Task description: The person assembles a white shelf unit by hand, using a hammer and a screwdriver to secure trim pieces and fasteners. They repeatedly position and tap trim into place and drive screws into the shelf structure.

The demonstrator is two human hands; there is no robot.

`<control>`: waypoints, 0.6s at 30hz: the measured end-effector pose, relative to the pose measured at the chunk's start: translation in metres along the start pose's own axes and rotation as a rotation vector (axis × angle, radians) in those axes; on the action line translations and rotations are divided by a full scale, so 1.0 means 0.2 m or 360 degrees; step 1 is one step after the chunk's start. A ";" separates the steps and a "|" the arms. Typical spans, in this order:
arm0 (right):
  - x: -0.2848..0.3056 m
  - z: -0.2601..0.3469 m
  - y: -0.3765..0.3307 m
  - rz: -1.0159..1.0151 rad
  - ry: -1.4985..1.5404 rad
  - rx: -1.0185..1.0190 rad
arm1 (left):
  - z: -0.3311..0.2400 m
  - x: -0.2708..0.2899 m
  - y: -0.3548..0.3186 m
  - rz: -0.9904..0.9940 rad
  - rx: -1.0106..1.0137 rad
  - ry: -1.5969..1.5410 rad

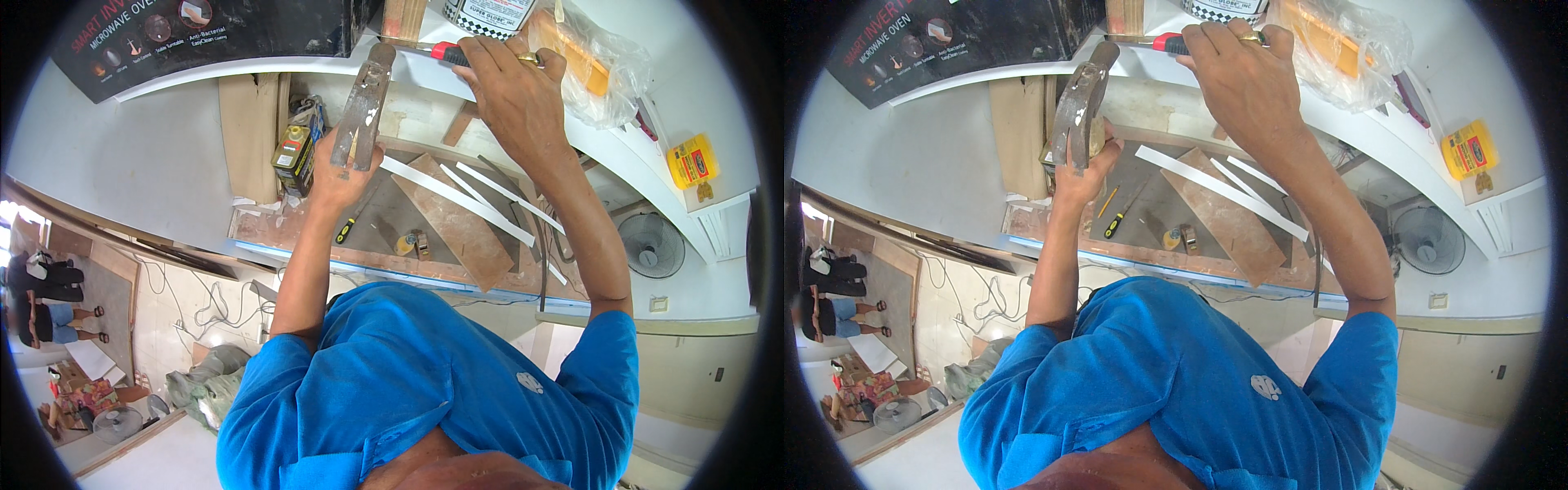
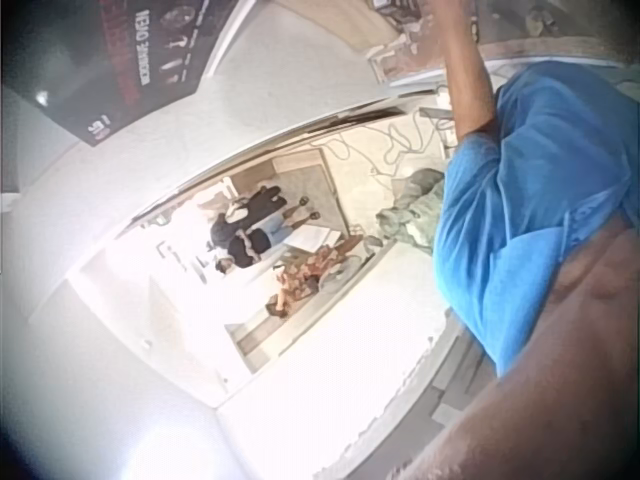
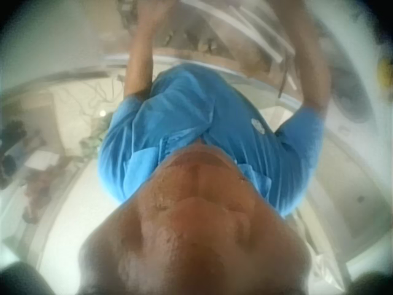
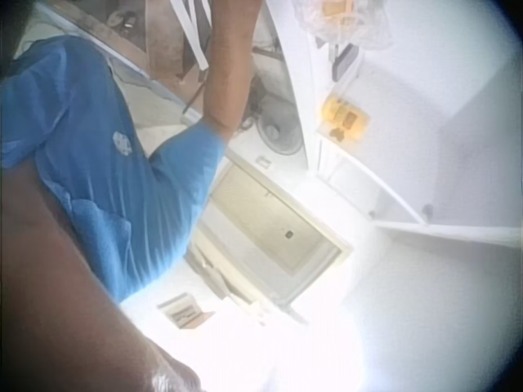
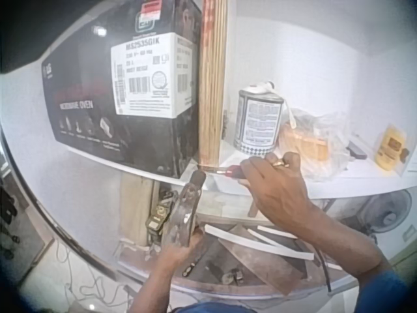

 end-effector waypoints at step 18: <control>-0.02 0.00 -0.02 -0.0002 -0.0030 0.0007 | 0.05 -0.02 0.00 0.0114 0.0047 -0.0190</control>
Point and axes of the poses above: each hand's wrist, its own y-axis towards the middle knuckle, its own x-axis out of the back of the hand, z = x × y, the point moved 10 cm from there along y, towards the middle knuckle, and after that the axes turned 15 degrees about x, right-handed, at the moved point
